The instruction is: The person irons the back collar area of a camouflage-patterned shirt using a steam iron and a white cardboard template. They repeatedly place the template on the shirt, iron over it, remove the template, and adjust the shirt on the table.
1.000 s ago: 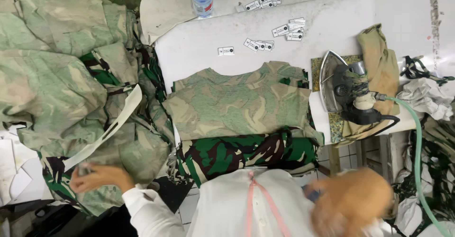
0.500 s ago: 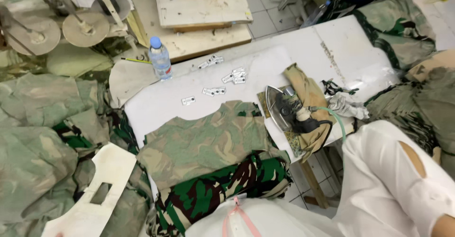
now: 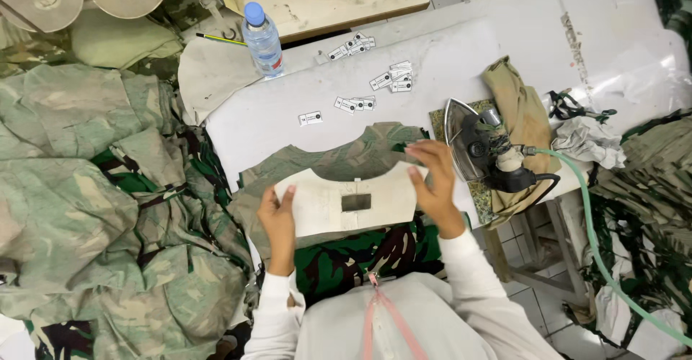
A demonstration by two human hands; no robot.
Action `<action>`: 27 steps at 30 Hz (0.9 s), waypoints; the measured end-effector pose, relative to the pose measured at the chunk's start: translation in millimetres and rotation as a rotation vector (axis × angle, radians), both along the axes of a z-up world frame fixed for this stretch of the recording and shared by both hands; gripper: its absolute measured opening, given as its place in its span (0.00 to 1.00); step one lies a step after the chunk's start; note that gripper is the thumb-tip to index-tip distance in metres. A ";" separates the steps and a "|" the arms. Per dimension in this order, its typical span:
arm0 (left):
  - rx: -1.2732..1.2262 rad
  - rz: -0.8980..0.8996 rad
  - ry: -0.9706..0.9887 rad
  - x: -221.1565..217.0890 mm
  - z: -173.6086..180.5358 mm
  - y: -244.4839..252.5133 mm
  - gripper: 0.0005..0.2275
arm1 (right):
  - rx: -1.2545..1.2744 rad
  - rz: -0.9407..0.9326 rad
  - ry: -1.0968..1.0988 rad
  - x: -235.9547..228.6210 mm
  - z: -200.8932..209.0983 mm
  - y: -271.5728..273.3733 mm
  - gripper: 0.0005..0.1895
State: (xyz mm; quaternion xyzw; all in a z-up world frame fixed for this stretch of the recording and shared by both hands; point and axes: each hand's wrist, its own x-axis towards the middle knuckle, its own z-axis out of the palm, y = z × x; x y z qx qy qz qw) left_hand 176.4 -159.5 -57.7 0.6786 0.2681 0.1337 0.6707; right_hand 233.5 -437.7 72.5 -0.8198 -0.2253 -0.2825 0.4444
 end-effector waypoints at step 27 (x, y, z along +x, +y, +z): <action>1.196 -0.747 0.274 -0.4 1.3 -15.4 0.31 | -0.830 -0.271 0.452 -25.2 -141.6 28.1 0.17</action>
